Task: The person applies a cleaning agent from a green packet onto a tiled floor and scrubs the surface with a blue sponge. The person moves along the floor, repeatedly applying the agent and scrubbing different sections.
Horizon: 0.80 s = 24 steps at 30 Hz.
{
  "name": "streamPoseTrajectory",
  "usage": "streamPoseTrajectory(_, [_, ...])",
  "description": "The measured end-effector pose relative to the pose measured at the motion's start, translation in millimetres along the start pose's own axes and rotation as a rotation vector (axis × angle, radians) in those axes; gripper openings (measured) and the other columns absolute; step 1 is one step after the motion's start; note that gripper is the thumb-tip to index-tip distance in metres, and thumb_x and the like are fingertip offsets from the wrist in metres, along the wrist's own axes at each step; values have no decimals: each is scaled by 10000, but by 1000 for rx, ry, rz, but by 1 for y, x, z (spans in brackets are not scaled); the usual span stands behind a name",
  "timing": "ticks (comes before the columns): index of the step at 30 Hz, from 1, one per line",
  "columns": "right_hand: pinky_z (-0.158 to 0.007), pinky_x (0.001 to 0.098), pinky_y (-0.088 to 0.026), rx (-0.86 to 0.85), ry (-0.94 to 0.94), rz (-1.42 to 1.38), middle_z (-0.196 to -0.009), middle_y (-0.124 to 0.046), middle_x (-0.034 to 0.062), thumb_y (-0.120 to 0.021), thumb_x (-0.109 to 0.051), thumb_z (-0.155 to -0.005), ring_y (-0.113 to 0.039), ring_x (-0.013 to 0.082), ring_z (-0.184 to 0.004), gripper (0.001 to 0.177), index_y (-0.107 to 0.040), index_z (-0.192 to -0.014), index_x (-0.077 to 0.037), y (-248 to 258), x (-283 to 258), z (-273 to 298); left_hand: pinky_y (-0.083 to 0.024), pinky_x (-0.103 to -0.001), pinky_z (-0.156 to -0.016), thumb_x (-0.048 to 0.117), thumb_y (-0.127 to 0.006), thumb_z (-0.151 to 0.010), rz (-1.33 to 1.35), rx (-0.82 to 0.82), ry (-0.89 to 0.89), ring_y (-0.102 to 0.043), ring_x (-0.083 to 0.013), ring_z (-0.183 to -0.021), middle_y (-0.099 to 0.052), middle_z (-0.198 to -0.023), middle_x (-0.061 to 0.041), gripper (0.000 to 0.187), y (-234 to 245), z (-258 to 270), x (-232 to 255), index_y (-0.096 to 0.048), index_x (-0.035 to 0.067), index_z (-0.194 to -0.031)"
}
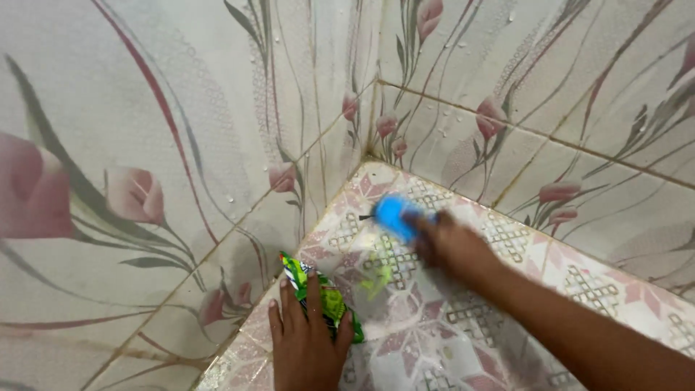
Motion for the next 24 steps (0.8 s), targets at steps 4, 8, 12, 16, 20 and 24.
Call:
streamPoseTrajectory(4, [-700,437,-620,200,39,159,-1053,-644,196,-538,-402,-1015,-685,283,-709,548,-426,-1538,-286,10,-11,-11,-302,-622,-1156,542,-681,-836,22,-18,9,-440,-487,-1401,-518,-1385,-342,925,3,2,1,-384,14,-1535])
streamPoseTrajectory(8, [-548,391,-524,-63,133,-234,-914,-610,96,-525,-508,-903,-610,259,-582,420,-561,-1202,-215,-44,-35,50,-285,-631,-1149,541,-669,-829,23,-19,11,-373,-497,-1438,-431,-1480,-350,1004,-13,1,-9,-296,-37,-1561])
streamPoseTrajectory(12, [-400,253,-583,54,265,173,-897,-627,34,-536,-243,-1012,-561,104,-512,506,-464,-1497,-366,-22,-17,29,-256,-580,-1176,464,-608,-849,0,-65,33,-387,-500,-1402,-385,-1495,-379,948,-7,0,-6,-267,-33,-1580])
streamPoseTrajectory(16, [-773,521,-592,285,0,314,-1097,-663,238,-548,-456,-973,-722,417,-813,588,-432,-1529,-302,15,47,-14,-270,-568,-1172,430,-636,-850,30,-55,40,-370,-485,-1426,-362,-1534,-359,896,9,-3,2,-312,-4,-1564])
streamPoseTrajectory(20, [-569,413,-601,141,172,124,-1036,-607,149,-561,-386,-981,-640,264,-635,537,-385,-1481,-302,-45,-15,42,-290,-586,-1142,300,-636,-795,62,-41,31,-350,-517,-1420,-293,-1569,-379,865,21,-4,6,-330,-10,-1542])
streamPoseTrajectory(24, [-589,420,-617,42,322,184,-1058,-616,76,-645,-405,-927,-697,277,-607,559,-513,-1471,-402,-61,-34,88,-390,-573,-1064,72,-619,-698,278,29,85,-383,-595,-1354,-152,-1640,-391,851,43,-12,5,-369,-13,-1508])
Point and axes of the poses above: each hand's wrist, its own z-axis away from the middle knuckle, its own y-axis out of the back of the hand, x = y × z, the point moved 10 cm from there along -z, towards the middle knuckle
